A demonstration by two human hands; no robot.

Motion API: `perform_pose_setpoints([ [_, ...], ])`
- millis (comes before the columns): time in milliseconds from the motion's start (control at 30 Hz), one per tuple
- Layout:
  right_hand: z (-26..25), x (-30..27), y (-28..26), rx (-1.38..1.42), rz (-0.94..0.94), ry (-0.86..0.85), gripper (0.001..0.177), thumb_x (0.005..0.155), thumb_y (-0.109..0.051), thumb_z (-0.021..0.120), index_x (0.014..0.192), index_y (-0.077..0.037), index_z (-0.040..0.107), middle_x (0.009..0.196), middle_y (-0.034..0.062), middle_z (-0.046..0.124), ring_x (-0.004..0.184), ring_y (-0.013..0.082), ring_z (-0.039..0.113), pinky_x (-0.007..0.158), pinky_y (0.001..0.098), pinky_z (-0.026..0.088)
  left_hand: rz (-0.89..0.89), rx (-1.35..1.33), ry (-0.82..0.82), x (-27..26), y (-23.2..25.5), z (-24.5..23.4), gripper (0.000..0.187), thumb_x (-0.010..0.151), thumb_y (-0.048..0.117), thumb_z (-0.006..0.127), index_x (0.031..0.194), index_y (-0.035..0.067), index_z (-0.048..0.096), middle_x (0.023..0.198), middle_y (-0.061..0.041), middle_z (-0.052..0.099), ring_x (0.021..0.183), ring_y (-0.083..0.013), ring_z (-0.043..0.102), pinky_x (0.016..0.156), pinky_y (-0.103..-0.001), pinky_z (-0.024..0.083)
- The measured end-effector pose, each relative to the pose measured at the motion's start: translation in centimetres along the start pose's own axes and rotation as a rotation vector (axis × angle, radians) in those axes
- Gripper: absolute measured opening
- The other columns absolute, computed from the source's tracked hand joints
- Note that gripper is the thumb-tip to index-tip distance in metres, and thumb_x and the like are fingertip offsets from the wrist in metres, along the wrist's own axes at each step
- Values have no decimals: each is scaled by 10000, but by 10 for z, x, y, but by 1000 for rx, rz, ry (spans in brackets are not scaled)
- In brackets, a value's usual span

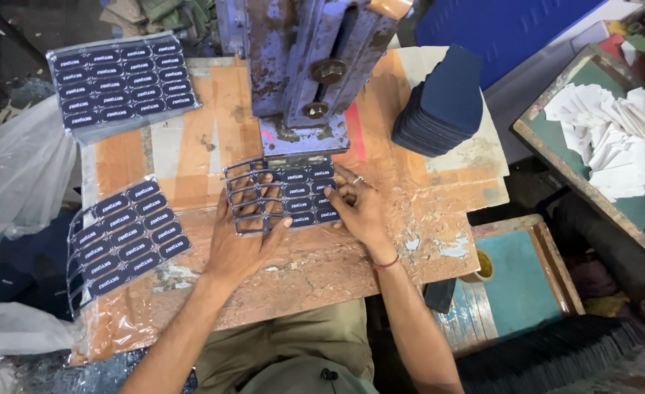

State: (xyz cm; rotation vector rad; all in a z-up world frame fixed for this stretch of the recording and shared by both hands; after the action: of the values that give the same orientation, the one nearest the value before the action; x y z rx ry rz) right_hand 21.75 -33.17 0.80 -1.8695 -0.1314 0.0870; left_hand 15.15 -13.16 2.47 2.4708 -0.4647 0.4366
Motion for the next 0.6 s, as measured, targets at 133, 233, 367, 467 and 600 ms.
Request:
perform_pose_setpoints([
  [133,-1,2,22,45,56,-11,339,967,-67,700,1208,137,580,973,-98,650,522,14,581,414,199,483,-8,37,-9,-1,0,1,623,960,437,630,1429,30,582,1539,-133,499,1470,-379,356,1201,-608,236],
  [233,-2,0,26,51,107,-8,311,990,-74,709,921,222,647,1304,-174,625,540,39,611,424,213,494,-20,25,-4,1,-1,-1,610,963,449,624,1414,40,590,1547,-124,499,1480,-377,359,1209,-610,241],
  [367,-1,-11,1,18,60,-76,486,998,-102,679,1452,13,547,753,75,709,515,38,599,435,199,487,38,64,41,-5,6,-13,682,908,483,665,1390,4,605,1544,-180,486,1441,-421,387,1172,-622,256],
  [467,-16,-43,1,25,131,-35,313,1001,-123,670,1259,53,648,749,42,698,493,39,582,412,199,455,-160,-50,-182,-11,-37,-27,479,860,427,679,1240,135,694,1248,-142,596,1247,-348,525,1103,-530,353],
  [600,-41,-79,13,-8,142,25,422,954,-130,644,1358,-23,583,721,-10,688,499,28,592,403,202,481,-129,458,223,-24,-79,-159,677,716,422,810,1213,-17,674,1209,-222,701,1134,-394,654,989,-483,488],
])
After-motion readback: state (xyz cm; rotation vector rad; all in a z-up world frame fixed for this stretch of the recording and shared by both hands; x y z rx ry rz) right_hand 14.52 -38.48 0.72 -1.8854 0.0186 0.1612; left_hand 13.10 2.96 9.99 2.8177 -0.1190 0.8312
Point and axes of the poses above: each hand's wrist, its own x-axis towards the middle knuckle, its own z-axis out of the palm, y = z × x, the point moved 10 cm from there along x, towards the middle knuckle
